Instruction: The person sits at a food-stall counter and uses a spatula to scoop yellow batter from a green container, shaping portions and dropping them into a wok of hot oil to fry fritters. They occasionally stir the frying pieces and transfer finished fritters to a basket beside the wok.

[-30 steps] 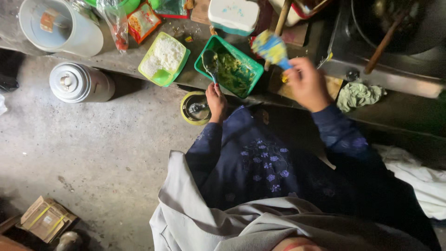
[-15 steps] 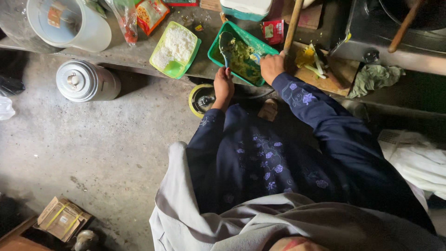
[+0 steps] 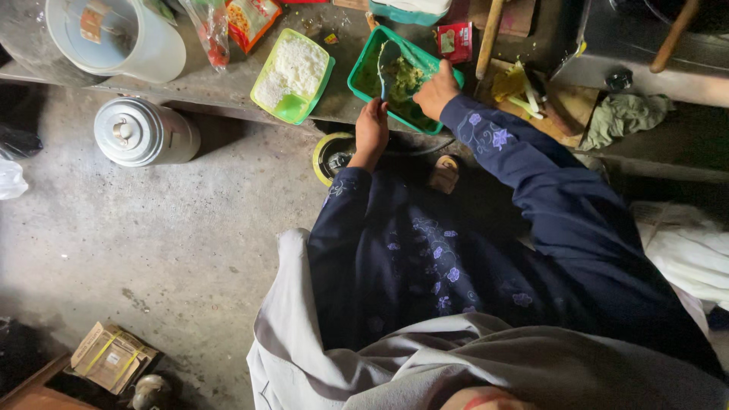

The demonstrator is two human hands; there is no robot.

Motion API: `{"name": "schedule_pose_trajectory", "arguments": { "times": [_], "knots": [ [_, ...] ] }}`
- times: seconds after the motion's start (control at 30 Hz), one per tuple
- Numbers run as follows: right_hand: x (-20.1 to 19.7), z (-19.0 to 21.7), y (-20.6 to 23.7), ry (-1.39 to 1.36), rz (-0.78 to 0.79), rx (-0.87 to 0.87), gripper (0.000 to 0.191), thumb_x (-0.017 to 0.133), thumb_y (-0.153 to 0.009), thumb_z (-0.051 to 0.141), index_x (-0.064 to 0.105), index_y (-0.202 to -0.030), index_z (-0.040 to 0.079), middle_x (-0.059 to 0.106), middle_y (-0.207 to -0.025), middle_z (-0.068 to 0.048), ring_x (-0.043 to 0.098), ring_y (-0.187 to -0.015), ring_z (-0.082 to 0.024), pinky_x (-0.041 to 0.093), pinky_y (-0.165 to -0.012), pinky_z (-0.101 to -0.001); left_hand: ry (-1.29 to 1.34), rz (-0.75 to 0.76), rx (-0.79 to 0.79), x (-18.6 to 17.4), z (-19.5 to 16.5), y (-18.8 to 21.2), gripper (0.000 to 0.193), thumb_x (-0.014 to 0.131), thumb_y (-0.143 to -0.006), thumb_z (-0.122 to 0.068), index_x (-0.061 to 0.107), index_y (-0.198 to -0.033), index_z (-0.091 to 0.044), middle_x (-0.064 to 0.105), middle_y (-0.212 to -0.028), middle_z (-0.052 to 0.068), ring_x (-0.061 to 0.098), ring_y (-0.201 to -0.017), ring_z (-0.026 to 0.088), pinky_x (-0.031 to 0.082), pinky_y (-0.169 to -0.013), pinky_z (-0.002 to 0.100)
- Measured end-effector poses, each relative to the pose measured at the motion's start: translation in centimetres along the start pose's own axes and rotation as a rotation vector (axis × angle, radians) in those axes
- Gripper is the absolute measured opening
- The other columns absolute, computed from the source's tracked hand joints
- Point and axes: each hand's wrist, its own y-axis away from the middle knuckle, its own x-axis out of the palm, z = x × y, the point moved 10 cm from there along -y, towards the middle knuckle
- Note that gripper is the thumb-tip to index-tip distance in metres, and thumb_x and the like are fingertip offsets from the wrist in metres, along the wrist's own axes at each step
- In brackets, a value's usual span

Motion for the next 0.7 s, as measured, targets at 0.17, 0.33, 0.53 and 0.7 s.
{"name": "schedule_pose_trajectory", "arguments": {
  "times": [0.17,0.33,0.53,0.7],
  "knots": [
    [0.5,0.4,-1.5,0.102,0.087,-0.114,0.028,0.055,-0.097,0.023,0.081,-0.098,0.032,0.078,-0.087,0.001,0.074,-0.084,-0.024,0.030,-0.092,-0.0564,0.058,0.047,-0.037,0.6,0.6,-0.7,0.026,0.060,-0.102,-0.026,0.067,-0.113,-0.004,0.072,-0.095,0.018,0.071,-0.087,0.036,0.055,-0.076,0.044],
    [1.6,0.5,-1.4,0.023,0.170,-0.136,0.031,0.055,-0.096,0.019,0.078,-0.108,0.035,0.080,-0.094,0.000,0.074,-0.091,-0.025,0.029,-0.095,-0.0592,0.099,0.055,-0.090,1.2,1.2,-0.8,0.027,0.059,-0.101,-0.026,0.067,-0.114,-0.004,0.074,-0.090,0.015,0.074,-0.079,0.030,0.056,-0.071,0.040],
    [4.2,-1.4,-0.5,-0.365,0.321,0.098,0.045,0.061,-0.079,0.017,0.073,-0.120,0.030,0.071,-0.118,-0.007,0.062,-0.113,-0.035,0.025,-0.101,-0.0686,0.079,0.032,-0.105,1.3,1.5,-0.9,0.027,0.058,-0.102,-0.026,0.068,-0.115,-0.004,0.074,-0.091,0.016,0.074,-0.079,0.030,0.056,-0.071,0.041],
    [5.5,-2.9,1.0,-0.811,0.234,0.130,0.046,0.060,-0.087,0.019,0.071,-0.131,0.024,0.069,-0.127,-0.016,0.064,-0.115,-0.037,0.049,-0.095,-0.0466,0.072,0.025,-0.103,1.6,1.6,-0.9,0.027,0.058,-0.102,-0.026,0.068,-0.114,-0.004,0.074,-0.092,0.016,0.075,-0.082,0.031,0.056,-0.074,0.042]
  ]
}}
